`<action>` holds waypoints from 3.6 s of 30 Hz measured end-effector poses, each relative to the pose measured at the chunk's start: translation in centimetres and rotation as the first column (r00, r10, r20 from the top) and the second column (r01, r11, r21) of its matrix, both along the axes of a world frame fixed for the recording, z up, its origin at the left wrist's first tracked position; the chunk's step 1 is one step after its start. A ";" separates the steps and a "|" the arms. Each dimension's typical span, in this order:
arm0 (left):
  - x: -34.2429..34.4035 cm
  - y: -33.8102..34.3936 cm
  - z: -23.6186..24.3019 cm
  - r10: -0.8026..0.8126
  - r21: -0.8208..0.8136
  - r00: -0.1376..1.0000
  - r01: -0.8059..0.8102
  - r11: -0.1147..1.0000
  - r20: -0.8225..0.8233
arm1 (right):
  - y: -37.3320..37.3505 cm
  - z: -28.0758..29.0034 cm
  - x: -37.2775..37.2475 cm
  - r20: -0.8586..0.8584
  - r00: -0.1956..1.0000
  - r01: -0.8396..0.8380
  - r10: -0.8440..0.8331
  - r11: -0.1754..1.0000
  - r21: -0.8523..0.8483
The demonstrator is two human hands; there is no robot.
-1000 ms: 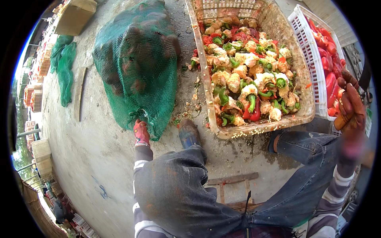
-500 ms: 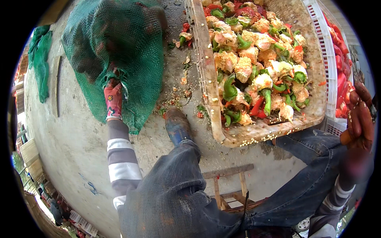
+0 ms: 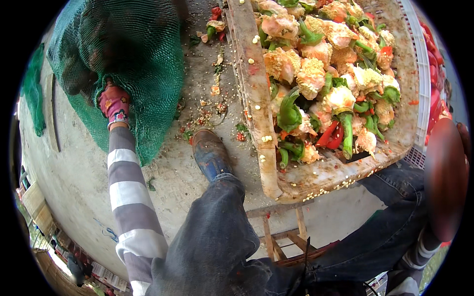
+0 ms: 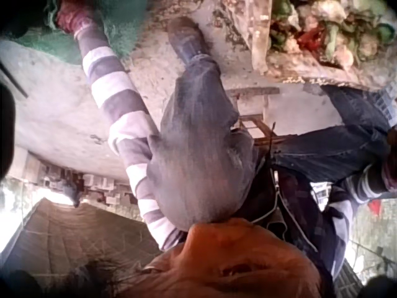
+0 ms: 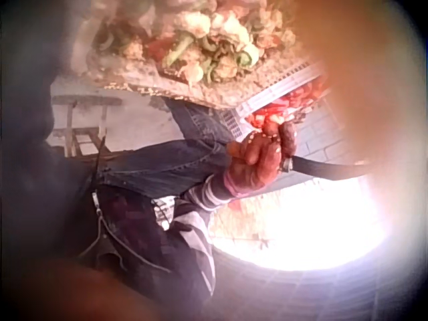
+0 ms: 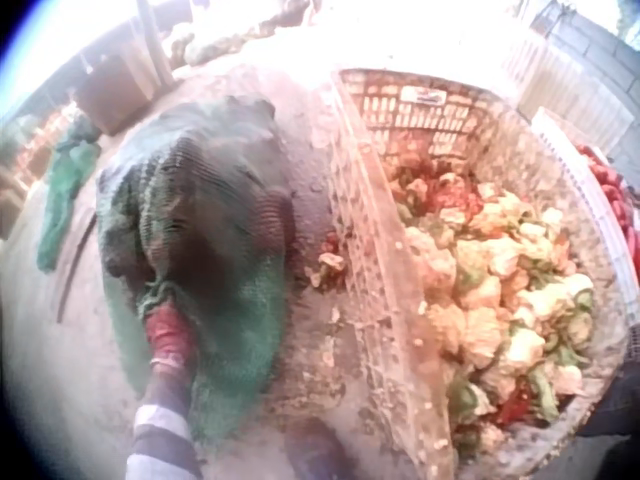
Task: The person sits on the ground and repeatedly cuts red bell peppers with a knife, removing the core and seeds. The cut peppers are placed into a white crate, while the discarded cores and seeds fall into a basket or onto the ground.
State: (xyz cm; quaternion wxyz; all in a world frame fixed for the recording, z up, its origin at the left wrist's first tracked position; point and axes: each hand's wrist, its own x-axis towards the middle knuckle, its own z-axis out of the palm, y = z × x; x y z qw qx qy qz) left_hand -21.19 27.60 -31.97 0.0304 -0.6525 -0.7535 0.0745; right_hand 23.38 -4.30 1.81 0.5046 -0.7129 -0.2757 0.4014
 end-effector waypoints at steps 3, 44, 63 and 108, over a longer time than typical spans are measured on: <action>-0.8 -1.5 -0.6 0.036 0.055 0.985 -0.046 0.997 0.167 | -0.3 0.2 0.7 0.076 0.994 -0.074 0.074 0.997 -0.005; 23.7 -26.9 36.2 -0.116 0.100 -0.020 0.655 0.749 0.993 | -2.0 -4.7 -4.7 0.242 0.922 -0.372 0.302 0.861 0.345; 22.1 -28.0 35.1 -0.179 0.206 -0.261 0.083 0.975 0.949 | -7.7 1.6 -4.7 0.384 0.820 -0.497 0.424 0.860 0.114; 21.0 -28.7 30.9 0.392 0.044 -0.573 0.601 0.798 0.720 | -5.1 -0.2 -2.4 -0.680 0.570 -0.402 0.461 0.878 0.259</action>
